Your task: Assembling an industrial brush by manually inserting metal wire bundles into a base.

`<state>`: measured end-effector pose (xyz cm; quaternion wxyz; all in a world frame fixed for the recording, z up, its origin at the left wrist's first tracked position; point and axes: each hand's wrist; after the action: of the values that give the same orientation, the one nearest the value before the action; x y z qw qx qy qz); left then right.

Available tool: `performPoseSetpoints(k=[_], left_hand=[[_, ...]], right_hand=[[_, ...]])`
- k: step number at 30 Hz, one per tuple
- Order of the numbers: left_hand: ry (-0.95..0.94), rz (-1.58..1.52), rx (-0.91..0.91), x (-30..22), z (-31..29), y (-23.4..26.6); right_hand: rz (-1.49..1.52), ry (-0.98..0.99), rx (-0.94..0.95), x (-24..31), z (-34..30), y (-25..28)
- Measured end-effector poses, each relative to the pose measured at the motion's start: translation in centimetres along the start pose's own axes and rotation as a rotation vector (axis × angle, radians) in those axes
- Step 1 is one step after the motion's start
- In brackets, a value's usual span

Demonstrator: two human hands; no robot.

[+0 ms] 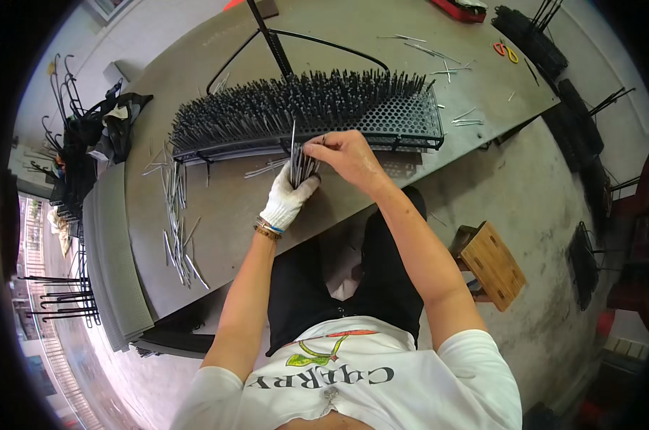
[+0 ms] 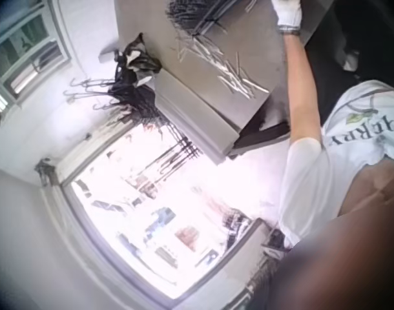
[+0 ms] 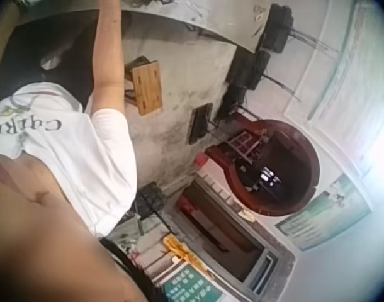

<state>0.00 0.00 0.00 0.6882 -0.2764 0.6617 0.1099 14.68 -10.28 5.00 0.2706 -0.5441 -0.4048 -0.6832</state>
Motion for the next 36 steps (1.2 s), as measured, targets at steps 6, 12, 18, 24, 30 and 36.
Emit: performPoseSetpoints(k=[6,12,18,24,30,36], left_hand=[[-0.110,0.002,-0.032,2.2,1.5,-0.1],[-0.073,-0.134,-0.138,2.7,1.4,-1.5],[-0.046,-0.231,-0.215,2.7,1.4,-2.3],[-0.062,-0.139,-0.233,3.3,1.6,-1.8],[-0.029,-0.187,-0.203,2.4,1.5,-2.2],[-0.055,-0.192,-0.199,2.0,1.3,-2.4]], right_hand=[[-0.280,0.124,-0.246,2.4,0.8,2.7],[-0.224,0.165,-0.568,4.6,1.6,11.1],[-0.568,0.162,-0.669,2.6,3.2,16.0],[-0.701,0.237,-0.591,2.4,3.9,15.0],[-0.748,0.326,-0.566,2.6,4.1,14.6],[-0.753,0.332,-0.558,2.9,4.1,14.0]])
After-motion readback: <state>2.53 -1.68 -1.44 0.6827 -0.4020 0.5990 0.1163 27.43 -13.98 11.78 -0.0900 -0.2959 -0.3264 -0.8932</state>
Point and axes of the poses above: each hand's wrist, its own z-axis towards the middle knuckle, its own y-axis out of the back of the hand, x = y × z, and after that the axes turned 14 degrees about -z, right-handed
